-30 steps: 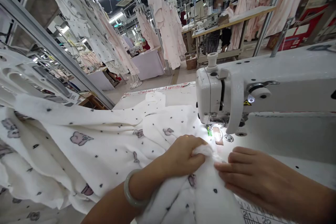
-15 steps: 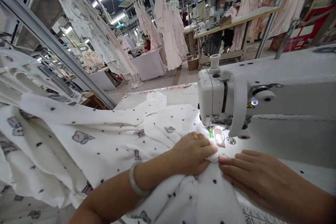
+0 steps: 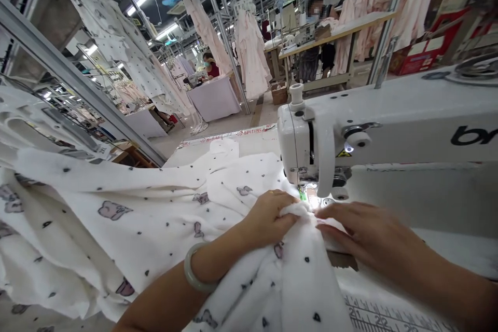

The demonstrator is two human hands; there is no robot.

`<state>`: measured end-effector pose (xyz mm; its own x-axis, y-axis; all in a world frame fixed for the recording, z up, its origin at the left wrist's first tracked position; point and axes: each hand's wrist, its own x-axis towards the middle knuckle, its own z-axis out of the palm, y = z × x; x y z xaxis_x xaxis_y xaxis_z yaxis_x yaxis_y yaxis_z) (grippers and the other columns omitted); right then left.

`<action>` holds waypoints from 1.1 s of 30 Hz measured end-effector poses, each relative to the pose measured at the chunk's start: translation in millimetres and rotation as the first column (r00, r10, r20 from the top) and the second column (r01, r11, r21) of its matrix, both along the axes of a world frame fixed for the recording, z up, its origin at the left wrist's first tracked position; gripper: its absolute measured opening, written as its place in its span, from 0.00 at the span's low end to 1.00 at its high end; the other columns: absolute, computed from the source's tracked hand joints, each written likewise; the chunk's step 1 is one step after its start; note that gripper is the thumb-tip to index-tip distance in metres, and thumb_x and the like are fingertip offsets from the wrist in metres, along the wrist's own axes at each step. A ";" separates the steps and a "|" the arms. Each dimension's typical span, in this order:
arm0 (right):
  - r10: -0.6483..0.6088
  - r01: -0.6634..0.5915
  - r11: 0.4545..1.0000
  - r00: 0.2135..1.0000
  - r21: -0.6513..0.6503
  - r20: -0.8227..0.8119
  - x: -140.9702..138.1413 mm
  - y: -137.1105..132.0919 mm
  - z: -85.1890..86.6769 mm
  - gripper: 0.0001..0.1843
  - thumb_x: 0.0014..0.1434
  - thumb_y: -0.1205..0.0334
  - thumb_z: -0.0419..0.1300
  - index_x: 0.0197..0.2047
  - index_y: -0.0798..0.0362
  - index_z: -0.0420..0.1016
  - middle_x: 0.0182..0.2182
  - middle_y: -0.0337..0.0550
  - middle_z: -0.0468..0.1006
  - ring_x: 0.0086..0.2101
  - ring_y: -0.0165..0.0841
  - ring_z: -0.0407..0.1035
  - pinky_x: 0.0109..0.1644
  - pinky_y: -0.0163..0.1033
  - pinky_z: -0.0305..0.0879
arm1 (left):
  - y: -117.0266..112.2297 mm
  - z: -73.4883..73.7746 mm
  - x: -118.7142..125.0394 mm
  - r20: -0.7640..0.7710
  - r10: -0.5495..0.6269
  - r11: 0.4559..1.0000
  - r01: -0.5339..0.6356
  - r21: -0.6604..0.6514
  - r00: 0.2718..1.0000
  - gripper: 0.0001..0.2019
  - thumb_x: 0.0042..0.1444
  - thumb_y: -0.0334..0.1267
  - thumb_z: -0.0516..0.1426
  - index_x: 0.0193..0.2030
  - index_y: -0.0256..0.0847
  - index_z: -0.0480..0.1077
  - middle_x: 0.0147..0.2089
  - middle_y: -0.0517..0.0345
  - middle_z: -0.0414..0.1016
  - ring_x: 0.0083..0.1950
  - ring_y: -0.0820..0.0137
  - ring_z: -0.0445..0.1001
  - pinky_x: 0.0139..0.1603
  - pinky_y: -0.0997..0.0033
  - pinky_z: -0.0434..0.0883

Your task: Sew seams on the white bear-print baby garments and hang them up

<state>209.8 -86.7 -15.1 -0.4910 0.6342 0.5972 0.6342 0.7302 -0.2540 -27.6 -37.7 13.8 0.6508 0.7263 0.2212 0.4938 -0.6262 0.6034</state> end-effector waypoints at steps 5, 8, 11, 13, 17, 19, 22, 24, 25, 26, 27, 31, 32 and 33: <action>-0.117 0.117 0.993 0.993 0.002 0.025 -5.8 12.5 -3.6 0.16 0.77 0.59 0.49 0.52 0.51 0.78 0.32 0.43 0.82 0.27 0.37 0.75 0.28 0.39 0.65 | -2.2 6.5 2.4 0.071 -0.018 0.998 0.022 -0.053 0.997 0.10 0.63 0.38 0.56 0.33 0.40 0.75 0.34 0.56 0.76 0.38 0.66 0.75 0.43 0.68 0.72; -0.062 0.062 0.998 0.996 0.012 0.060 -11.2 17.1 -2.6 0.18 0.76 0.63 0.48 0.42 0.50 0.79 0.30 0.42 0.81 0.27 0.35 0.74 0.31 0.40 0.65 | -3.1 7.8 2.2 0.056 -0.036 0.999 0.037 -0.033 0.998 0.11 0.65 0.38 0.56 0.34 0.39 0.76 0.36 0.54 0.78 0.40 0.65 0.76 0.45 0.67 0.74; 0.035 -0.039 0.998 0.995 0.046 0.092 -12.0 18.5 -1.3 0.25 0.79 0.62 0.45 0.33 0.51 0.75 0.28 0.41 0.77 0.26 0.33 0.71 0.32 0.41 0.63 | -1.6 5.4 0.3 -0.019 -0.097 0.995 0.097 0.024 0.995 0.08 0.62 0.33 0.56 0.34 0.40 0.75 0.39 0.53 0.80 0.43 0.64 0.78 0.50 0.65 0.74; 0.089 -0.096 0.993 0.990 0.064 0.108 -10.6 18.2 -0.9 0.27 0.80 0.59 0.43 0.32 0.52 0.74 0.27 0.40 0.75 0.26 0.33 0.69 0.33 0.41 0.62 | -0.2 3.2 -1.7 -0.097 -0.151 0.985 0.159 0.074 0.984 0.06 0.59 0.31 0.57 0.38 0.40 0.76 0.42 0.53 0.82 0.47 0.63 0.79 0.54 0.63 0.72; 0.167 -0.177 0.982 0.978 0.072 0.122 -7.8 18.3 -2.5 0.28 0.81 0.58 0.41 0.33 0.52 0.73 0.27 0.38 0.74 0.27 0.31 0.69 0.36 0.41 0.64 | 1.2 0.4 -5.8 -0.211 -0.209 0.958 0.243 0.153 0.955 0.11 0.56 0.29 0.57 0.44 0.41 0.78 0.48 0.54 0.82 0.52 0.63 0.79 0.58 0.63 0.70; 0.178 -0.186 0.981 0.976 0.062 0.123 -7.3 19.1 -3.9 0.28 0.81 0.59 0.42 0.31 0.52 0.72 0.26 0.38 0.72 0.26 0.31 0.68 0.35 0.41 0.63 | 1.1 0.1 -6.9 -0.253 -0.233 0.945 0.280 0.167 0.939 0.13 0.56 0.29 0.57 0.46 0.42 0.78 0.50 0.54 0.82 0.52 0.63 0.79 0.59 0.63 0.70; 0.169 -0.173 0.985 0.977 0.024 0.128 -6.1 20.5 -5.4 0.27 0.81 0.58 0.44 0.29 0.51 0.70 0.25 0.37 0.71 0.24 0.31 0.67 0.32 0.40 0.61 | 0.4 0.2 -7.3 -0.302 -0.243 0.936 0.305 0.177 0.922 0.12 0.57 0.30 0.57 0.46 0.41 0.78 0.50 0.54 0.82 0.52 0.61 0.78 0.60 0.61 0.70; 0.146 -0.146 0.989 0.981 -0.004 0.125 -3.9 20.6 -5.9 0.27 0.80 0.57 0.45 0.31 0.51 0.72 0.26 0.38 0.73 0.25 0.32 0.69 0.31 0.40 0.62 | -0.2 0.3 -7.1 -0.279 -0.242 0.943 0.293 0.156 0.929 0.12 0.57 0.30 0.57 0.46 0.40 0.78 0.50 0.53 0.82 0.53 0.60 0.78 0.61 0.60 0.69; 0.129 -0.128 0.992 0.985 -0.015 0.117 -2.4 20.3 -6.1 0.25 0.80 0.56 0.45 0.33 0.51 0.74 0.27 0.39 0.75 0.26 0.32 0.71 0.32 0.40 0.63 | -0.4 0.5 -7.0 -0.238 -0.240 0.952 0.276 0.130 0.941 0.12 0.58 0.29 0.56 0.46 0.40 0.78 0.50 0.52 0.82 0.54 0.60 0.78 0.62 0.60 0.69; 0.110 -0.108 0.994 0.988 -0.025 0.106 -0.8 19.7 -6.2 0.24 0.80 0.57 0.46 0.35 0.51 0.75 0.29 0.40 0.77 0.28 0.33 0.73 0.33 0.40 0.65 | -0.7 0.8 -7.0 -0.179 -0.226 0.965 0.245 0.091 0.958 0.13 0.58 0.29 0.56 0.46 0.40 0.78 0.50 0.52 0.82 0.54 0.61 0.78 0.62 0.61 0.70; 0.091 -0.088 0.996 0.991 -0.034 0.096 0.8 19.0 -6.4 0.22 0.80 0.57 0.47 0.37 0.51 0.76 0.31 0.41 0.79 0.29 0.34 0.74 0.34 0.40 0.66 | -1.0 1.2 -6.9 -0.107 -0.194 0.979 0.199 0.039 0.975 0.13 0.60 0.29 0.55 0.46 0.39 0.78 0.49 0.52 0.83 0.53 0.61 0.79 0.60 0.62 0.71; 0.024 -0.020 0.994 0.999 -0.112 0.034 2.2 14.7 -6.5 0.16 0.77 0.56 0.51 0.43 0.48 0.78 0.34 0.40 0.82 0.33 0.37 0.77 0.37 0.42 0.68 | -2.3 3.9 -6.2 0.114 0.009 0.979 0.015 -0.204 0.993 0.10 0.66 0.35 0.56 0.46 0.39 0.80 0.45 0.53 0.83 0.47 0.63 0.80 0.51 0.66 0.74; 0.007 -0.004 0.988 1.000 -0.156 0.018 0.9 13.8 -6.2 0.15 0.77 0.54 0.51 0.44 0.47 0.78 0.35 0.41 0.83 0.34 0.38 0.77 0.37 0.43 0.68 | -2.7 4.7 -5.9 0.135 0.037 0.971 -0.003 -0.240 0.990 0.10 0.66 0.36 0.57 0.46 0.39 0.80 0.45 0.53 0.83 0.46 0.63 0.80 0.50 0.67 0.74; -0.008 0.009 0.977 1.000 -0.213 0.008 -0.9 13.0 -5.7 0.16 0.76 0.52 0.51 0.45 0.47 0.79 0.36 0.42 0.83 0.35 0.39 0.77 0.38 0.44 0.68 | -3.1 5.5 -5.5 0.149 0.052 0.965 -0.011 -0.262 0.987 0.10 0.66 0.37 0.58 0.45 0.38 0.80 0.45 0.53 0.84 0.47 0.63 0.80 0.50 0.67 0.74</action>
<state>208.9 -73.7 -20.8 -0.4884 0.7509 0.4446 0.6425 0.6542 -0.3990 -33.1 -40.8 19.3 0.5996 0.7916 0.1178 0.3998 -0.4238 0.8128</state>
